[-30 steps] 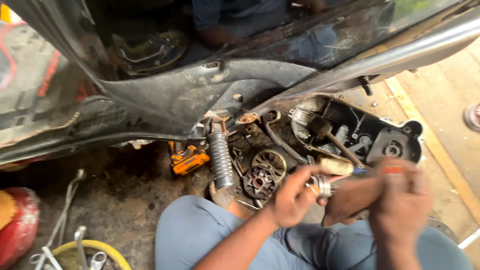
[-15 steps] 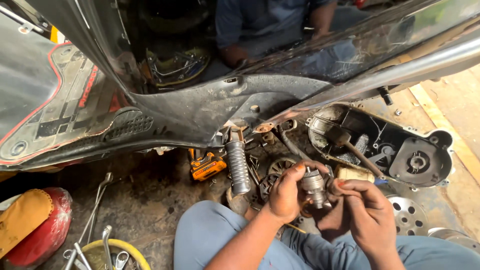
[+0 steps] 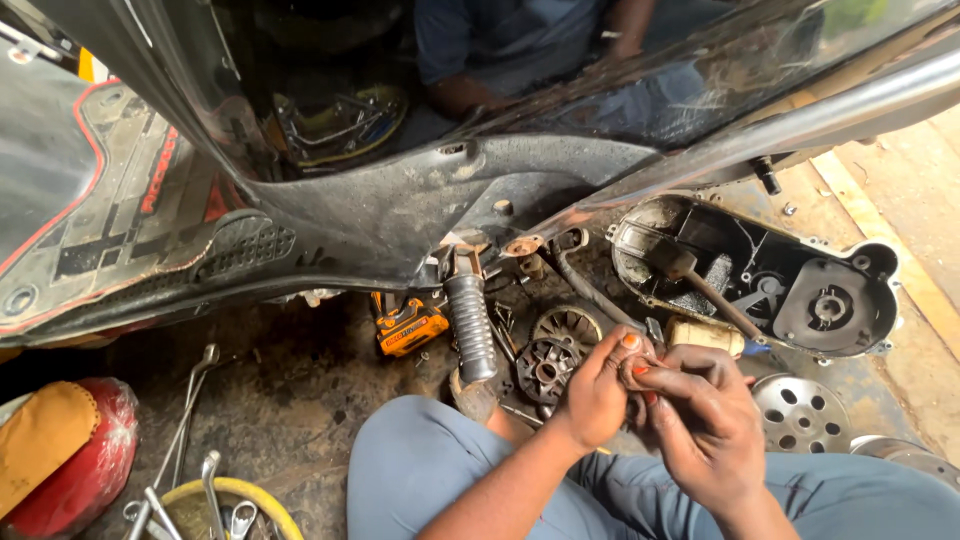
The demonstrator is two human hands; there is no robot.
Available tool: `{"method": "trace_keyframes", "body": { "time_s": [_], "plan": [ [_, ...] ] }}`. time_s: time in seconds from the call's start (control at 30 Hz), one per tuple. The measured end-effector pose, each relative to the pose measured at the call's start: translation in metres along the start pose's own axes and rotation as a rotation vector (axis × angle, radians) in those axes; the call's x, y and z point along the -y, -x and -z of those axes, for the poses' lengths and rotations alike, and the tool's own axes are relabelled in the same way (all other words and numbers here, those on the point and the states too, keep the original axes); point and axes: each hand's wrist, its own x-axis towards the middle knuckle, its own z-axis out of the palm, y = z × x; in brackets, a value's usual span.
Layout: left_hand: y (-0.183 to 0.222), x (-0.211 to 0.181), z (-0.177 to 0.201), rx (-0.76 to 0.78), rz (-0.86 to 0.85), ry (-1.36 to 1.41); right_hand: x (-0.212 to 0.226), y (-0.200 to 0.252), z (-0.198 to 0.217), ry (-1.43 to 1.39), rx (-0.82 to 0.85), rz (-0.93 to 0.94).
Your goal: The person wipes a bearing and a gear with a cloth, then holds the bearing against the gear while fitting the assembly into the scooter's engine case.
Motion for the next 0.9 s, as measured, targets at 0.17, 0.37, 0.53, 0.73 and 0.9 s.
{"method": "trace_keyframes", "body": {
  "time_s": [0.17, 0.37, 0.53, 0.73, 0.9],
  "plan": [
    [0.012, 0.002, -0.004, -0.028, 0.022, 0.162, -0.021, 0.016, -0.004, 0.023, -0.055, 0.03],
    [0.018, -0.059, -0.009, 0.033, 0.043, 0.362, -0.052, 0.016, 0.003, 0.258, -0.009, -0.03],
    [0.012, -0.055, 0.01, 0.052, 0.042, 0.346, -0.053, 0.006, 0.005, -0.272, -0.122, -0.546],
    [0.008, -0.06, 0.012, 0.04, 0.033, 0.049, -0.046, 0.01, 0.01, -0.174, 0.031, -0.361],
    [0.01, -0.058, 0.009, 0.001, -0.209, -0.252, -0.021, 0.005, 0.0, 0.053, 0.046, -0.024]
  ]
}}
